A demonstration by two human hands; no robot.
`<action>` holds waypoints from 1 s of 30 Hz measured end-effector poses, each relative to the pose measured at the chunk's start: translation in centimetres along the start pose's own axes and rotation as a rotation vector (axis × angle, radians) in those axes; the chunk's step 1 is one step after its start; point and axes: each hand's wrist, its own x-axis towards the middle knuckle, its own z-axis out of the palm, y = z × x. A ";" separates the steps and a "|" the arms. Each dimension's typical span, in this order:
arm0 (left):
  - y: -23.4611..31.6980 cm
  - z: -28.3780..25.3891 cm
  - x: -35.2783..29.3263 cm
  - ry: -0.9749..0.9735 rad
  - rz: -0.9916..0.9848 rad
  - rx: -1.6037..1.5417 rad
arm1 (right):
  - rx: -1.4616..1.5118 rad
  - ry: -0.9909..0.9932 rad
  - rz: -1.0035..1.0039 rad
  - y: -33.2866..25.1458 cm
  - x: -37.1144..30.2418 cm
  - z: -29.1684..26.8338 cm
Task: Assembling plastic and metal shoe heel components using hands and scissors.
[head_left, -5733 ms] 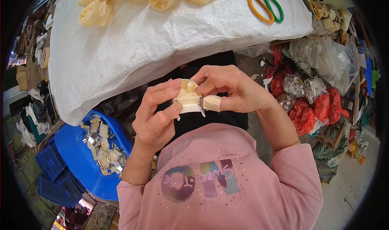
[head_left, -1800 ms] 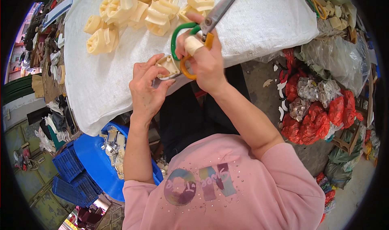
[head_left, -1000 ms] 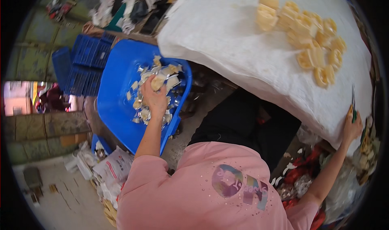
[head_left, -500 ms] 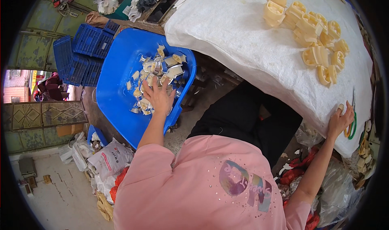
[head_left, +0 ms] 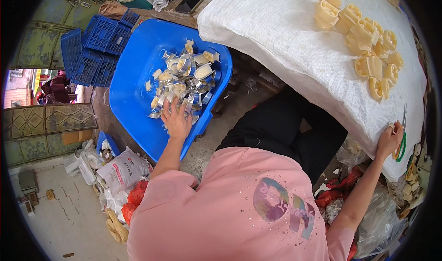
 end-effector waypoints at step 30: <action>-1.9 -0.7 -1.1 0.028 -0.377 -0.313 | -0.066 -0.042 0.040 0.2 0.9 0.2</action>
